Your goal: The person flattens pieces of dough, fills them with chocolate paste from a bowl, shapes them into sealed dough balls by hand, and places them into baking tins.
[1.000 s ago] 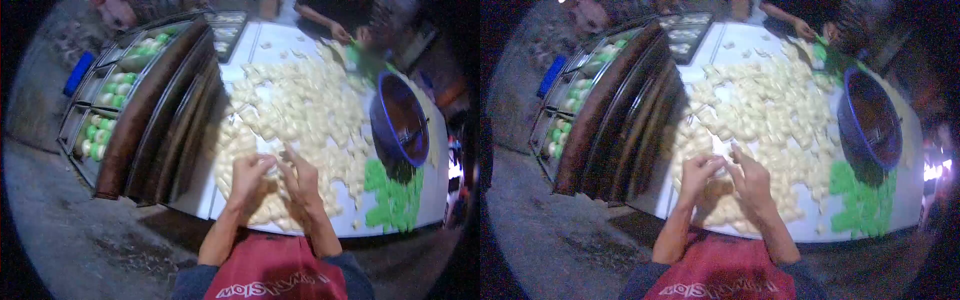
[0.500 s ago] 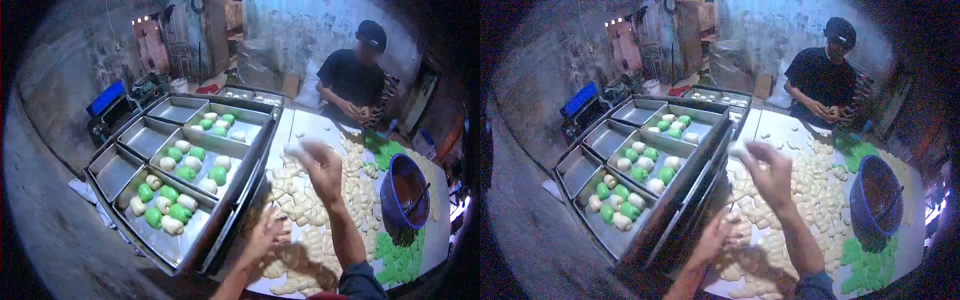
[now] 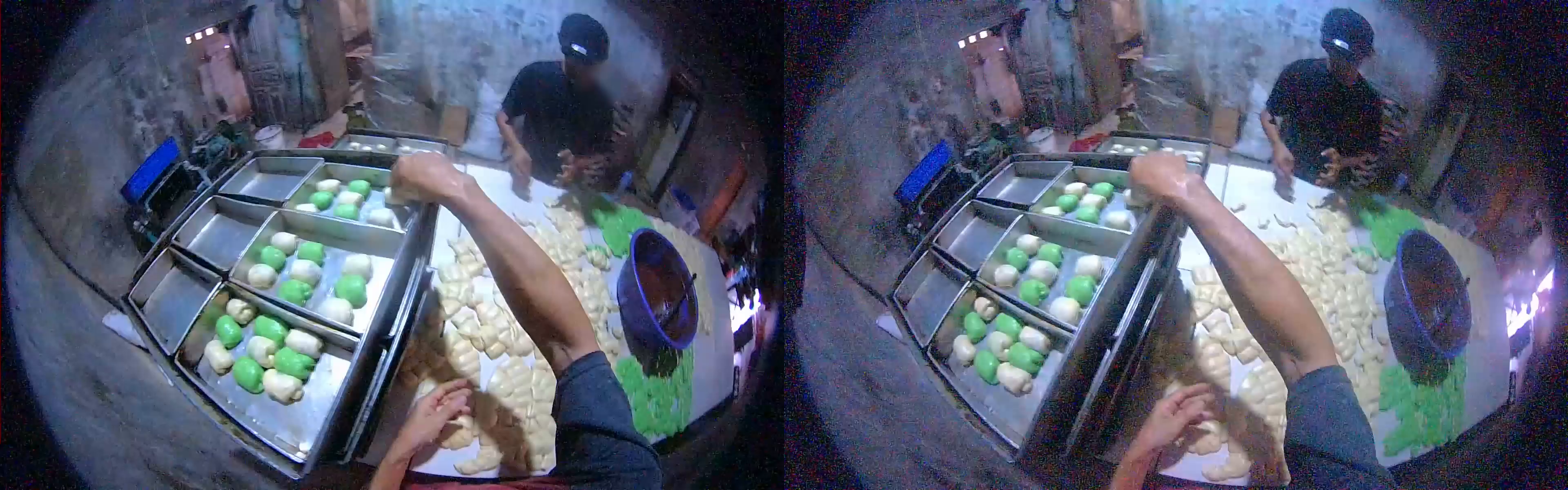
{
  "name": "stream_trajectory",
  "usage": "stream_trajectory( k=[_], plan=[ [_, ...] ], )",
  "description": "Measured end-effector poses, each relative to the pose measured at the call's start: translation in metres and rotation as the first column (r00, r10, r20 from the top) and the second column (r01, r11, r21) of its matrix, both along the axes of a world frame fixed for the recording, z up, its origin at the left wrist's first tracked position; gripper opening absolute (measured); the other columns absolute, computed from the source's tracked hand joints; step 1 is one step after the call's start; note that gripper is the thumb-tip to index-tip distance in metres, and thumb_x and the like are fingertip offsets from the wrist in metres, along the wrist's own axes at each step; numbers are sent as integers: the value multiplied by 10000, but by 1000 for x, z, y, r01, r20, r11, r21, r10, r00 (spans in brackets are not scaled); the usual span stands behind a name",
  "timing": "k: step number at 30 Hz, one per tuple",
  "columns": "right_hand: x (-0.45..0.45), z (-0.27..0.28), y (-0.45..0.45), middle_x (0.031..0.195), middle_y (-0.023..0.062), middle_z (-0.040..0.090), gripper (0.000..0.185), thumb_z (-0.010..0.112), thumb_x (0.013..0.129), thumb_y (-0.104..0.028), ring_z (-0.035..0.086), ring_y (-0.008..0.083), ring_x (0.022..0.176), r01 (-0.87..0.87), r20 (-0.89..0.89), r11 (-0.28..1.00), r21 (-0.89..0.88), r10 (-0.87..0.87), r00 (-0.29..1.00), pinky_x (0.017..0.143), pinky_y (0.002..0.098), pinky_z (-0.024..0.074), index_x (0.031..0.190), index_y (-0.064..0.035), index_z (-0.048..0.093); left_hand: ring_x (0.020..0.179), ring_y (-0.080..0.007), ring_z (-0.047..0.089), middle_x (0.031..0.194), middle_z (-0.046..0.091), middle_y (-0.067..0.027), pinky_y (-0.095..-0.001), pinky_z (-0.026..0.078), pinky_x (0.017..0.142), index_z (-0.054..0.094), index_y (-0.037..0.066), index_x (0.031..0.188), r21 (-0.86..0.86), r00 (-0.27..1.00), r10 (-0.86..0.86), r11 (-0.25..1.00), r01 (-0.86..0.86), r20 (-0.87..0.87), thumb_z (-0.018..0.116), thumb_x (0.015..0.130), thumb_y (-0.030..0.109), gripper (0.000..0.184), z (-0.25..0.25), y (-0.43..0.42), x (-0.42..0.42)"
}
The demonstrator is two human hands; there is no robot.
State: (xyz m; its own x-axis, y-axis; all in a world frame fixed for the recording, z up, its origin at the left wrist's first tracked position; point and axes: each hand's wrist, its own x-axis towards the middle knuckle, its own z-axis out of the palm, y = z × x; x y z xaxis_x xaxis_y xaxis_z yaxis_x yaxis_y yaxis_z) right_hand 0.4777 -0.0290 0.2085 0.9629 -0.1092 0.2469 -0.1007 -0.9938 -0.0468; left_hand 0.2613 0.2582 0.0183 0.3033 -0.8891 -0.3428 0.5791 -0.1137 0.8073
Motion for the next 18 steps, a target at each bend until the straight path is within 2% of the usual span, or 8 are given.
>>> stream_trajectory(
  k=[3, 5, 7, 9, 11, 12, 14, 18],
  plan=[
    [-52, 19, 21, 815, 181, 666, 211, 637, 810, -245, 660, 338, 806, -111, 348, 993, 40, 90, 933, 713, 447, 513, 871, -50, 687, 978, -123, 621, 1258, 593, -101, -264, 508, 851, 447, 28, 1378, -19, 997, 23, 1000, -22, 69, 582, 960, 192, 469, -10, -1, -4],
    [-98, 16, 21, 826, 176, 679, 168, 643, 856, -215, 664, 322, 767, -214, 669, 977, 2, 158, 726, 691, 424, 519, 875, -58, 700, 981, -127, 621, 1234, 606, -105, -269, 511, 865, 457, 19, 1366, 42, 998, 36, 998, -38, 46, 581, 956, 169, 454, -2, -3, -10],
    [-171, 10, 30, 829, 153, 694, 158, 670, 864, -205, 676, 282, 735, -228, 711, 948, 222, 2, 703, 667, 374, 525, 906, -58, 711, 957, -122, 625, 1191, 629, -98, -253, 518, 783, 475, 1, 1343, 127, 998, 8, 992, -17, 68, 584, 946, 143, 436, 11, -8, -17],
    [-255, -19, 39, 804, 160, 673, 173, 642, 857, -235, 659, 335, 738, -154, 724, 930, 332, -147, 675, 671, 415, 516, 919, -84, 701, 898, -133, 642, 1182, 633, -99, -250, 511, 758, 474, -5, 1341, 143, 994, -45, 989, 31, 100, 586, 947, 151, 438, 21, -15, -26],
    [-343, -69, 48, 800, 145, 673, 171, 643, 859, -221, 655, 316, 705, -70, 634, 824, 563, -376, 676, 646, 402, 512, 903, -63, 694, 886, -170, 645, 1206, 616, -120, -279, 515, 777, 465, -10, 1345, 139, 985, -64, 989, 41, 161, 593, 943, 170, 459, 20, -28, -42],
    [-388, -97, 51, 812, 145, 676, 181, 638, 867, -225, 658, 309, 720, 91, 551, 802, 590, -482, 681, 649, 395, 513, 902, -55, 691, 874, -183, 648, 1212, 609, -134, -294, 520, 782, 460, -7, 1346, 121, 971, -138, 986, 116, 197, 599, 941, 200, 476, 15, -33, -48],
    [-484, -152, 69, 839, 137, 685, 219, 630, 880, -246, 677, 284, 770, 278, 353, 605, 747, -714, 605, 688, 366, 522, 945, -47, 693, 852, -181, 651, 1179, 623, -136, -290, 525, 744, 453, -8, 1350, 142, 937, -245, 966, 215, 250, 608, 936, 254, 514, 12, -52, -74],
    [-643, -217, 126, 859, 134, 697, 155, 660, 858, -180, 685, 260, 746, 594, 46, 86, 800, -996, 83, 671, 344, 529, 973, -84, 701, 800, -170, 657, 1086, 663, -126, -259, 518, 677, 473, -15, 1334, 234, 807, -488, 872, 430, 332, 630, 921, 266, 524, 13, -105, -130]
  ],
)
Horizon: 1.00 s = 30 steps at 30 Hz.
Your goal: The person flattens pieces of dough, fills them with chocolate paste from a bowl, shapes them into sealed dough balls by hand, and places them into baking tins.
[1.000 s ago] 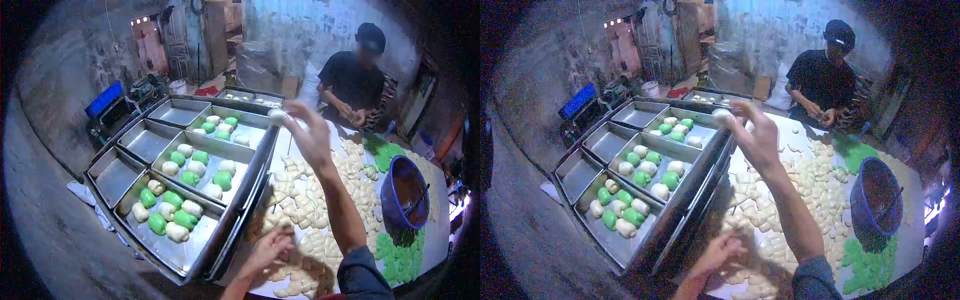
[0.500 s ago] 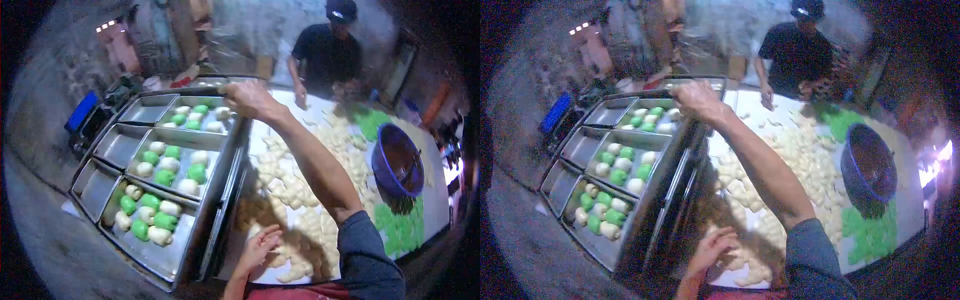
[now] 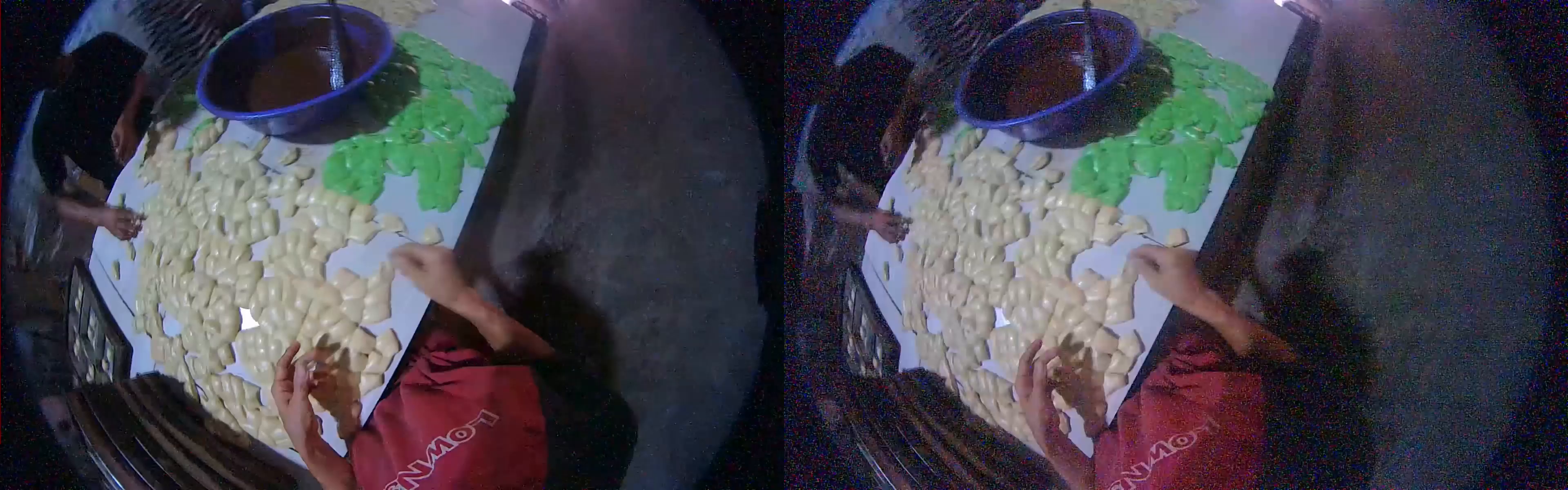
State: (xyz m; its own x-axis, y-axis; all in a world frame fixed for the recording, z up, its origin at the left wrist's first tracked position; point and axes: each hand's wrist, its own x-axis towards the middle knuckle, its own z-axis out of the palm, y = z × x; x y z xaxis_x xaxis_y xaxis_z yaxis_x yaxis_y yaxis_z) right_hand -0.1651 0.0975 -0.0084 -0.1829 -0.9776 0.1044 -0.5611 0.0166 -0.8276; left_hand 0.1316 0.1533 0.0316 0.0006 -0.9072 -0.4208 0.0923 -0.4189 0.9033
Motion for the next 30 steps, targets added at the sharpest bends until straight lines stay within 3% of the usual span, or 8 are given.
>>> stream_trajectory(
  k=[5, 9, 11, 15, 20, 23, 27, 30],
  plan=[
    [-100, -10, 21, 876, 131, 690, 186, 678, 848, -142, 683, 283, 798, 406, -27, 913, -30, -406, 913, 719, 335, 534, 1002, -38, 669, 811, -119, 619, 1054, 663, -98, -235, 495, 675, 500, 13, 1327, 12, 938, -346, 938, 346, 18, 605, 939, 178, 435, 14, -70, -82],
    [-126, -12, -10, 973, 118, 641, 277, 649, 843, -101, 652, 283, 853, 292, -275, 953, -79, -303, 913, 730, 372, 526, 1120, -94, 631, 826, -135, 637, 1029, 674, -97, -261, 509, 676, 552, 32, 1282, 37, 865, -491, 871, 490, 106, 656, 915, 201, 418, 3, -110, -156],
    [-137, -20, -35, 1042, 113, 606, 348, 629, 827, -69, 627, 287, 891, 110, -466, 973, -204, -195, 863, 736, 389, 518, 1169, -129, 619, 862, -173, 647, 1058, 669, -114, -311, 525, 726, 563, 36, 1273, -182, 754, -491, 773, 608, 436, 660, 901, 205, 420, -12, -126, -186],
    [-154, -14, -65, 1088, 90, 563, 437, 598, 731, -39, 550, 269, 1000, -131, -727, 984, -122, 1, 686, 819, 389, 459, 1139, -180, 665, 859, -251, 665, 1027, 672, -113, -335, 531, 737, 607, 60, 1194, -376, 696, -318, 661, 649, 643, 672, 868, 140, 342, -39, -154, -240],
    [-171, -11, -66, 1093, 104, 579, 284, 639, 723, -101, 551, 272, 1021, -295, -644, 953, -69, 183, 743, 861, 386, 446, 1005, -66, 656, 979, -304, 627, 1139, 617, -107, -359, 517, 814, 637, 117, 1126, -465, 662, -218, 558, 687, 717, 672, 805, 40, 332, -48, -175, -278],
    [-171, -21, -45, 1120, 114, 588, 305, 664, 720, -99, 562, 290, 1054, -205, -439, 974, -101, 141, 887, 907, 400, 444, 1020, -50, 643, 1097, -315, 570, 1220, 577, -108, -377, 489, 876, 677, 156, 1092, -469, 628, -174, 524, 711, 758, 691, 731, 27, 384, -51, -185, -282],
    [-154, -25, -29, 993, 126, 640, 333, 732, 777, -213, 634, 294, 892, 334, -67, 942, -25, -335, 940, 806, 404, 502, 1048, -51, 625, 1220, -334, 482, 1277, 557, -97, -440, 406, 981, 719, 222, 1043, -457, 538, -152, 372, 808, 829, 707, 697, 84, 373, -55, -211, -286],
    [-150, -24, -43, 874, 103, 629, 339, 750, 775, -313, 626, 287, 789, 333, -333, 942, -24, -322, 886, 683, 412, 492, 970, -64, 628, 1287, -338, 407, 1298, 532, -97, -522, 316, 1029, 745, 251, 936, -532, 585, -178, 271, 802, 791, 680, 704, 151, 261, -53, -225, -302]
  ],
)
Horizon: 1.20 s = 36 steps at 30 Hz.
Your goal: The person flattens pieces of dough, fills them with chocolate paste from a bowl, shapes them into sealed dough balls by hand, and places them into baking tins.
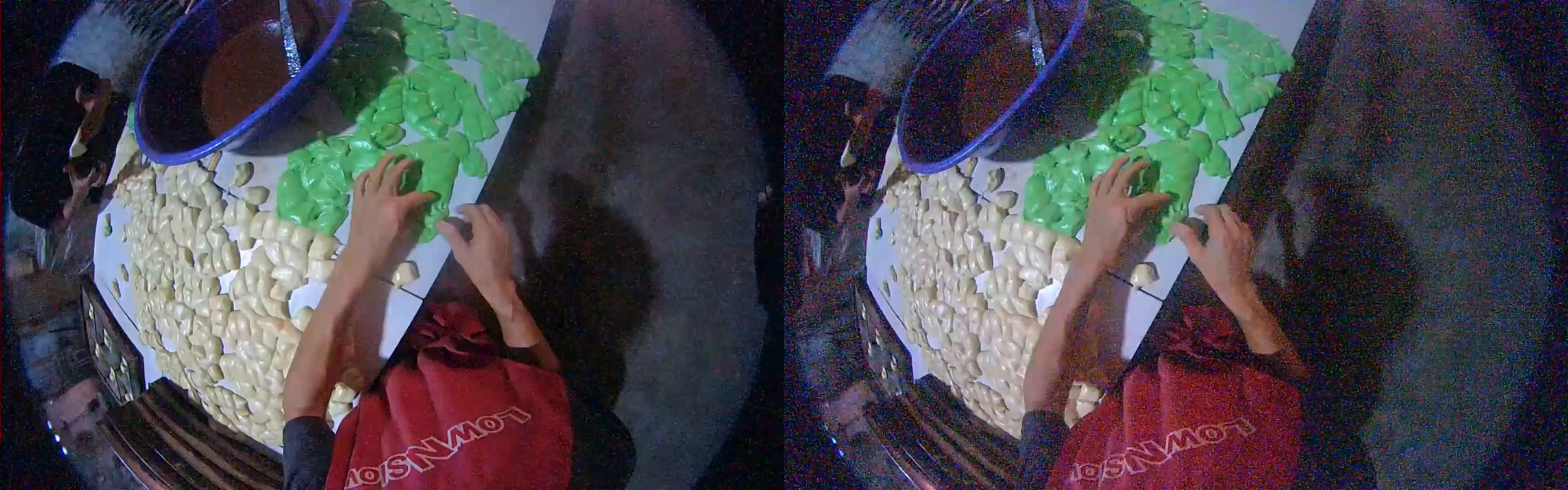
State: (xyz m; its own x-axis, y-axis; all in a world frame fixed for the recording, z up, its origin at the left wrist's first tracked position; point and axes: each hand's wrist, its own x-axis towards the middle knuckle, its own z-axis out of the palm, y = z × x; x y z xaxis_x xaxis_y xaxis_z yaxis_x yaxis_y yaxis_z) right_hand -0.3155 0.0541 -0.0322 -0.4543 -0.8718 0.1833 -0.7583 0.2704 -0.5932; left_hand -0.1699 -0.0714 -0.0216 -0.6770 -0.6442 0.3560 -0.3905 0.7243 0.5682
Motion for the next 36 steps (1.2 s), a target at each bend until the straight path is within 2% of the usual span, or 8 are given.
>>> stream_trajectory(
  k=[5, 8, 10, 19, 23, 27, 28, 36],
  plan=[
    [22, -5, -22, 824, 96, 599, 301, 765, 706, -284, 605, 298, 825, -22, -148, 999, 34, 27, 989, 652, 425, 481, 869, -74, 624, 1368, -334, 310, 1378, 475, -64, -584, 187, 1128, 740, 334, 935, -142, 968, -178, 969, 205, 179, 700, 719, 222, 247, -21, -28, -21],
    [15, -1, -13, 892, 85, 652, 182, 696, 748, -155, 612, 190, 768, -43, 322, 997, 60, 21, 947, 706, 378, 491, 860, -30, 625, 1378, -341, 296, 1399, 463, -74, -601, 173, 1134, 740, 326, 921, -130, 965, -172, 971, 200, 197, 703, 741, 250, 199, -18, -36, -21],
    [4, 3, 4, 916, 32, 651, 132, 649, 755, -100, 555, 99, 808, -88, 694, 996, 10, 57, 718, 728, 303, 464, 807, -9, 570, 1375, -364, 295, 1404, 461, -72, -598, 182, 1129, 743, 285, 921, -117, 979, -126, 982, 146, 160, 723, 750, 272, 172, -20, -36, -23],
    [0, 3, 45, 1038, 29, 586, 372, 612, 738, -193, 522, 140, 1041, -20, 954, 1000, 18, -11, 300, 909, 281, 404, 1074, -35, 592, 1372, -375, 302, 1408, 447, -119, -563, 174, 1140, 725, 254, 998, -14, 989, 0, 1000, 2, 145, 729, 753, 210, 249, -26, -25, -24],
    [2, -6, 24, 915, 97, 675, 362, 699, 779, -236, 625, 163, 858, -167, 703, 938, 305, -104, 704, 777, 317, 491, 1050, -3, 644, 1360, -412, 310, 1412, 437, -151, -549, 182, 1139, 698, 188, 1082, 156, 997, -24, 987, 36, -79, 654, 789, 172, 297, -4, -6, -11],
    [11, -6, 21, 731, -3, 605, 187, 694, 826, -158, 549, 70, 691, -74, 562, 986, 153, -25, 827, 605, 243, 446, 907, -1, 634, 1385, -435, 256, 1456, 384, -158, -628, 155, 1118, 627, 199, 1214, 139, 972, -220, 968, 209, 76, 654, 745, 170, 471, 11, 13, 7],
    [11, -2, 22, 788, 94, 664, 219, 704, 803, -169, 619, 134, 733, -49, 589, 989, 141, -44, 807, 661, 296, 492, 901, 11, 626, 1399, -441, 221, 1469, 369, -140, -663, 131, 1108, 601, 220, 1248, 165, 965, -248, 959, 231, 89, 665, 728, 171, 526, 9, 20, 7],
    [-3, -5, 37, 767, 0, 568, 120, 594, 845, -127, 508, 69, 720, 1, 690, 1000, 8, -7, 723, 634, 243, 417, 870, -10, 576, 1412, -355, 245, 1445, 417, -55, -667, 143, 1110, 707, 280, 1010, -26, 951, -91, 994, 103, 294, 727, 739, 217, 279, -9, 18, 9]
  ],
)
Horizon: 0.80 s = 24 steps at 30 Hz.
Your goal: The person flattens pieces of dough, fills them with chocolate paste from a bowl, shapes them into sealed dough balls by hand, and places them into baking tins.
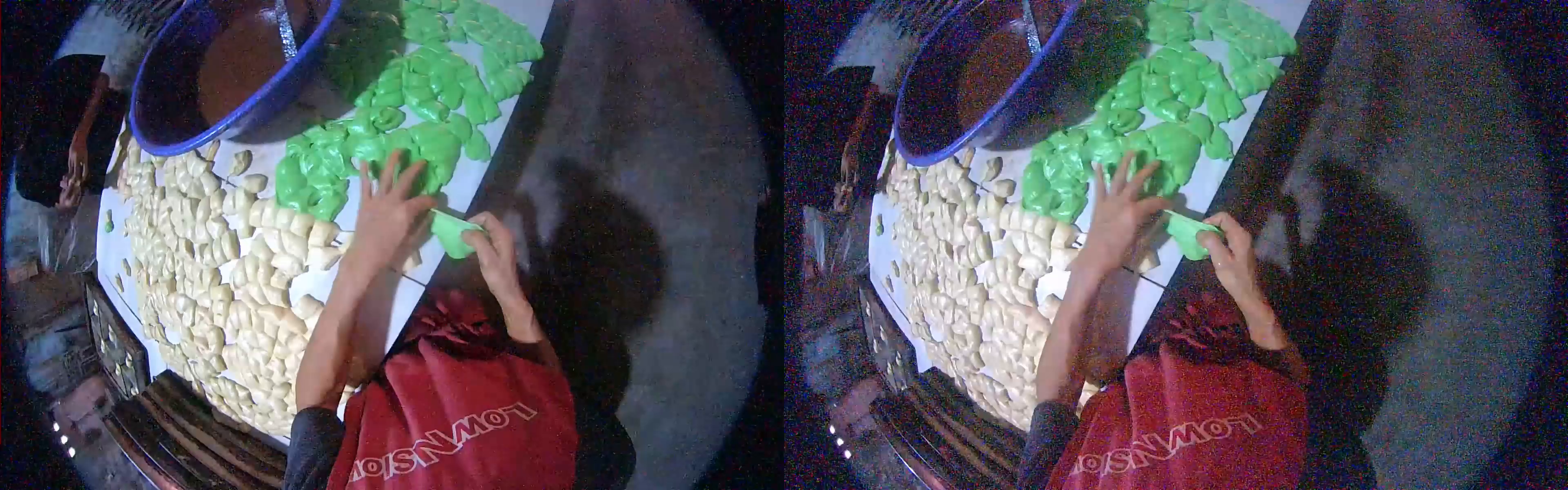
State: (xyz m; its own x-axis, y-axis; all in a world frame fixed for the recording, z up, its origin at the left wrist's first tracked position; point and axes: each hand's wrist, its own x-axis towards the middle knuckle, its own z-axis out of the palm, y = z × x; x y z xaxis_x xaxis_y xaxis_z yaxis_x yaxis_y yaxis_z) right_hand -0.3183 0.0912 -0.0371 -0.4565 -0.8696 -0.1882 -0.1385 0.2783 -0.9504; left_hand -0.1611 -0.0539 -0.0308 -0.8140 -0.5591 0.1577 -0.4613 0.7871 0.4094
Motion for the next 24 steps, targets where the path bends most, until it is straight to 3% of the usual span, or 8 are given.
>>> stream_trajectory(
  k=[7, 8, 11, 12, 15, 20, 23, 24],
  plan=[
    [-3, -16, 9, 745, -28, 509, 87, 567, 824, -108, 475, 72, 730, 34, 312, 993, -116, 4, 950, 673, 212, 369, 850, -26, 563, 1396, -371, 270, 1435, 428, -72, -662, 162, 1101, 724, 280, 1008, 46, 953, 297, 955, -294, -58, 730, 765, 236, 247, -9, 11, 12],
    [-14, -32, 15, 790, -6, 568, 133, 617, 840, -152, 517, 83, 764, 56, 359, 995, -83, -22, 933, 685, 243, 419, 858, -23, 586, 1391, -381, 276, 1427, 435, -90, -665, 157, 1101, 725, 277, 1008, 75, 954, 293, 955, -288, -66, 718, 785, 238, 226, -6, 13, 10],
    [2, 19, -16, 836, 13, 615, 222, 684, 845, -219, 568, 117, 779, 72, 180, 997, 38, -77, 981, 715, 285, 474, 906, -14, 624, 1368, -382, 305, 1391, 454, -113, -676, 172, 1074, 725, 224, 965, 44, 977, 134, 991, -128, -166, 716, 770, 226, 195, 6, 21, 3],
    [5, 7, -24, 840, 42, 663, 282, 723, 840, -260, 617, 143, 777, 61, -46, 998, -12, -62, 997, 739, 306, 506, 932, 0, 664, 1367, -390, 308, 1393, 454, -127, -665, 175, 1084, 725, 206, 953, 72, 974, 102, 993, -89, -205, 716, 774, 232, 181, 11, 22, 2],
    [0, 2, -26, 837, 74, 689, 270, 736, 826, -236, 637, 147, 767, -105, -129, 993, 61, 112, 985, 740, 292, 505, 935, 5, 681, 1359, -393, 320, 1380, 468, -135, -640, 206, 1086, 725, 186, 932, 80, 978, 59, 996, -44, -200, 719, 774, 225, 163, 3, 17, 0],
    [-14, 5, -19, 841, 102, 675, 201, 748, 791, -157, 659, 205, 781, -132, -136, 978, 163, 155, 978, 723, 327, 511, 918, -24, 668, 1351, -384, 336, 1348, 497, -124, -618, 239, 1085, 665, 214, 1106, 141, 963, 110, 987, -77, -248, 691, 801, 219, 305, -4, 14, 4],
    [-11, -9, -21, 858, 68, 679, 213, 737, 802, -117, 623, 137, 788, -161, -448, 972, -173, 68, 892, 725, 276, 491, 964, -26, 632, 1350, -376, 341, 1347, 498, -123, -624, 245, 1081, 651, 217, 1131, -28, 983, 56, 998, -62, -173, 681, 808, 228, 325, -2, 18, -7],
    [-5, -6, -20, 853, 81, 666, 276, 734, 793, -104, 632, 171, 779, -106, -413, 984, -146, 37, 910, 722, 291, 499, 1039, -39, 627, 1350, -363, 347, 1342, 502, -117, -629, 244, 1082, 670, 216, 1089, -5, 988, 49, 999, -50, -148, 684, 790, 208, 299, 0, 18, -10]
  ],
)
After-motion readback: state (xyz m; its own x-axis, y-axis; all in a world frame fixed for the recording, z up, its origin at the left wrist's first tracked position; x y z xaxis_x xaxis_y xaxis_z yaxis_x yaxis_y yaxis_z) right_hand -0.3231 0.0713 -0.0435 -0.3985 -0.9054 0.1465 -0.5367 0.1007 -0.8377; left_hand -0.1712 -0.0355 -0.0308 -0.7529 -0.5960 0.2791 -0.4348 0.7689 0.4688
